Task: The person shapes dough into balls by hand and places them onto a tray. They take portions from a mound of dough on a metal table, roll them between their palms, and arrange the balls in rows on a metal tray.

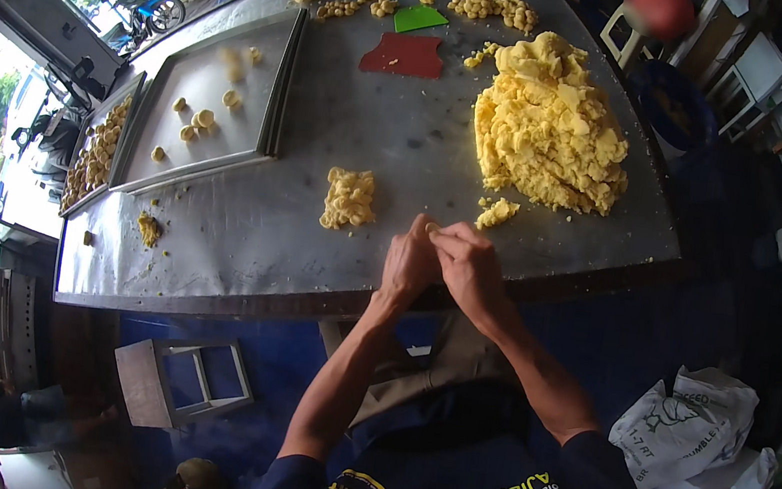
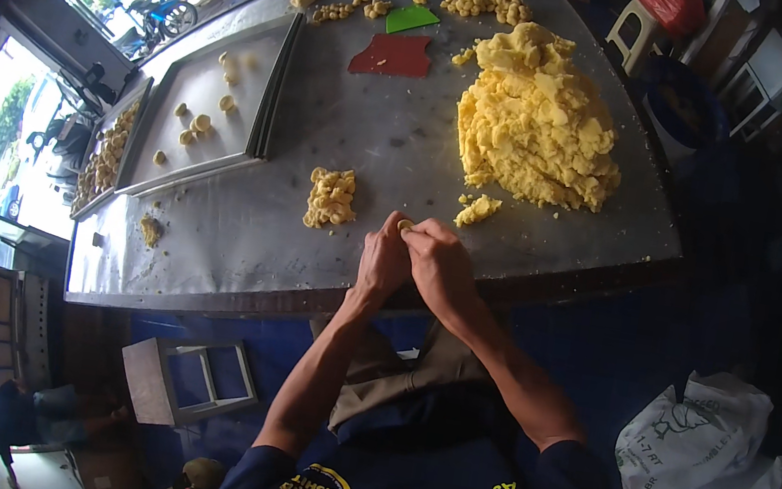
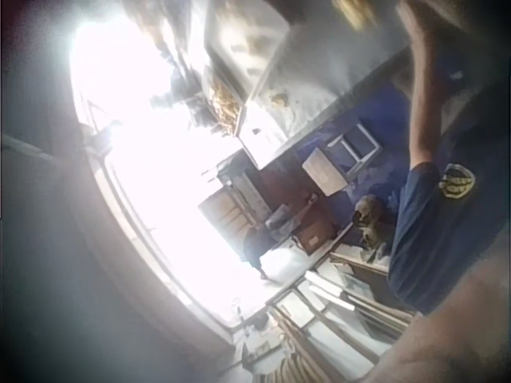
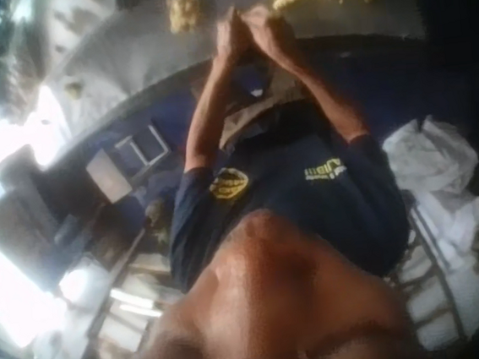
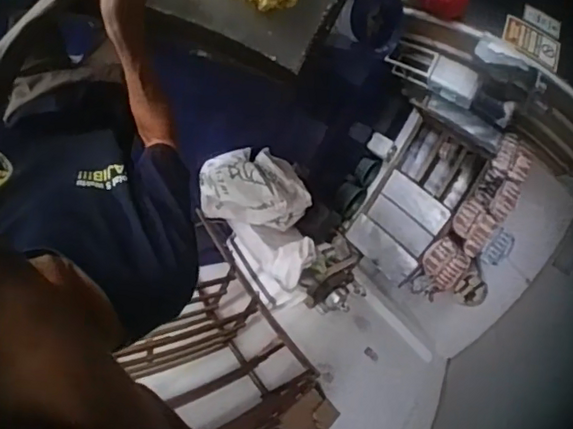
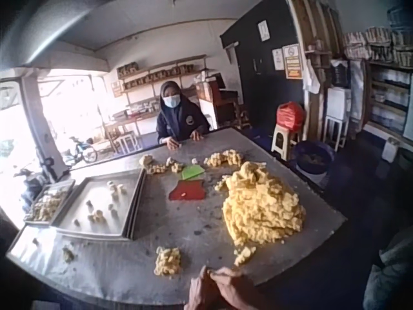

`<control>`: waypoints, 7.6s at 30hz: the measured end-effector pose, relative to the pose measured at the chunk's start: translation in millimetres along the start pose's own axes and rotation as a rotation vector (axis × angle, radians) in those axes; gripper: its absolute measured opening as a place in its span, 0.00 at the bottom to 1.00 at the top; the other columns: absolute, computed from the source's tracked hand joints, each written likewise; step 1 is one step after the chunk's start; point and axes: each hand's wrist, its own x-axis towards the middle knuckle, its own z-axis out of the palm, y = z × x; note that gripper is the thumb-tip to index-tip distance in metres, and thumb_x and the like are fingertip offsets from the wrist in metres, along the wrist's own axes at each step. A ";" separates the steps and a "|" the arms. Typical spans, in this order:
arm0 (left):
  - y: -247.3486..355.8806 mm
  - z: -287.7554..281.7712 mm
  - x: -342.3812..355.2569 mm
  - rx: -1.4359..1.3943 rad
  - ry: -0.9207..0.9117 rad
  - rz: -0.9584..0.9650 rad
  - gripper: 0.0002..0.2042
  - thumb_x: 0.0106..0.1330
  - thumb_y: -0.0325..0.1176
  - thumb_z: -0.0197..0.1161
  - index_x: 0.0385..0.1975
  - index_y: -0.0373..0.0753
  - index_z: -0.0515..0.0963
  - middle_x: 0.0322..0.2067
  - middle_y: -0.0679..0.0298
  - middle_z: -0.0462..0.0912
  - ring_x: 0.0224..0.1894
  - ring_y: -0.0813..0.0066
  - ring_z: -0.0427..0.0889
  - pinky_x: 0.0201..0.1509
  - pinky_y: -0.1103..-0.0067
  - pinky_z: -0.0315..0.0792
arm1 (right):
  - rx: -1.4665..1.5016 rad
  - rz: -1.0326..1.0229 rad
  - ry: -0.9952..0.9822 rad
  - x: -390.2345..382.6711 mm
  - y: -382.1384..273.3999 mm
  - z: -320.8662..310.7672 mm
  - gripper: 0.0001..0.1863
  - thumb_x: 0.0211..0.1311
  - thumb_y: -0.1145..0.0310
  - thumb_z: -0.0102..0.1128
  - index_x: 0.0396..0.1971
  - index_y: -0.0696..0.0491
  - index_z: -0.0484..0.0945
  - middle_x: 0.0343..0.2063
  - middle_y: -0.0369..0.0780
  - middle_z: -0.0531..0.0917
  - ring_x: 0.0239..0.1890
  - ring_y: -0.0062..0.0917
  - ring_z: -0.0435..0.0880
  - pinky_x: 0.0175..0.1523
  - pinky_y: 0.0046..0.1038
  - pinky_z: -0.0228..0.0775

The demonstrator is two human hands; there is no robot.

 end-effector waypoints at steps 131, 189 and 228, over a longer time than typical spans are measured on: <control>-19.4 -16.5 55.6 0.538 0.311 0.700 0.19 0.62 0.45 0.63 0.38 0.33 0.75 0.42 0.52 0.74 0.57 0.54 0.70 0.68 0.54 0.59 | -0.504 0.176 0.009 -5.3 95.4 -48.3 0.22 0.65 0.79 0.58 0.59 0.60 0.75 0.58 0.52 0.75 0.56 0.47 0.76 0.59 0.39 0.71; -23.5 -21.2 -32.2 0.199 0.425 0.092 0.05 0.65 0.34 0.61 0.37 0.43 0.78 0.40 0.63 0.80 0.49 0.60 0.73 0.57 0.63 0.59 | -0.663 0.349 -0.630 314.8 86.9 -153.1 0.56 0.32 0.32 0.74 0.66 0.43 0.72 0.69 0.49 0.66 0.70 0.44 0.65 0.69 0.42 0.63; -46.0 -12.5 -24.4 -0.035 0.419 0.170 0.09 0.62 0.37 0.64 0.41 0.46 0.78 0.38 0.66 0.84 0.49 0.66 0.76 0.55 0.66 0.56 | -0.950 -0.005 -0.266 247.1 62.3 -112.9 0.40 0.38 0.47 0.73 0.57 0.46 0.78 0.58 0.48 0.63 0.61 0.50 0.59 0.66 0.49 0.63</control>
